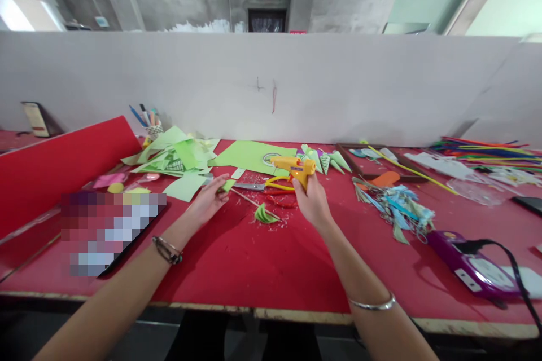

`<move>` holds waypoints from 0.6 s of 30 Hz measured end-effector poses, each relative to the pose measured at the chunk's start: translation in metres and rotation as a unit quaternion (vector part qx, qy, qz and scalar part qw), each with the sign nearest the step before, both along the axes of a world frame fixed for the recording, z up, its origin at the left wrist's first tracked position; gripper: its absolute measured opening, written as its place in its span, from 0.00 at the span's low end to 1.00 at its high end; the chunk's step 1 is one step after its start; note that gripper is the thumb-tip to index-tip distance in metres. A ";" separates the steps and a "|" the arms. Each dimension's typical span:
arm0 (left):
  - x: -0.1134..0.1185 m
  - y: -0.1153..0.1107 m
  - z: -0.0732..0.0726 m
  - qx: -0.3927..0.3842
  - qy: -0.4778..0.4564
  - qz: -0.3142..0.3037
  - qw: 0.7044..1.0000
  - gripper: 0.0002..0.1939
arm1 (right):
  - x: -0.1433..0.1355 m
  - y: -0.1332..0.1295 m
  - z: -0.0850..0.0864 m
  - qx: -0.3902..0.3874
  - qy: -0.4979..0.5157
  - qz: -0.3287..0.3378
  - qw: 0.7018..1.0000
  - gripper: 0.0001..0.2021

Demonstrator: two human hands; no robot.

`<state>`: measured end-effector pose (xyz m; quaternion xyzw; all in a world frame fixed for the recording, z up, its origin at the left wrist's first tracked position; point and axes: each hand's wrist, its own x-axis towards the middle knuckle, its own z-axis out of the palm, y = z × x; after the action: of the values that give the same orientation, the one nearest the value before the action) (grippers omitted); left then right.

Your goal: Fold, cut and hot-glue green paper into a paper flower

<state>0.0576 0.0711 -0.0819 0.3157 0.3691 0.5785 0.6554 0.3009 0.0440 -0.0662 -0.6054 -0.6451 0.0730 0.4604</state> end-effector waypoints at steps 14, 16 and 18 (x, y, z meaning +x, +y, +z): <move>0.004 -0.006 0.006 -0.039 0.083 -0.047 0.995 0.04 | -0.008 -0.003 0.002 -0.103 0.077 0.049 0.991 0.17; 0.004 -0.005 0.007 -0.046 0.073 -0.047 0.995 0.05 | -0.009 -0.005 0.003 -0.111 0.080 0.063 0.989 0.19; 0.004 -0.005 0.006 -0.048 0.069 -0.049 0.995 0.05 | -0.011 -0.007 0.002 -0.111 0.080 0.056 0.989 0.21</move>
<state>0.0613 0.0665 -0.0755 0.3405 0.4247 0.5040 0.6707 0.2895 0.0370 -0.0644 -0.6081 -0.6271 0.2178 0.4353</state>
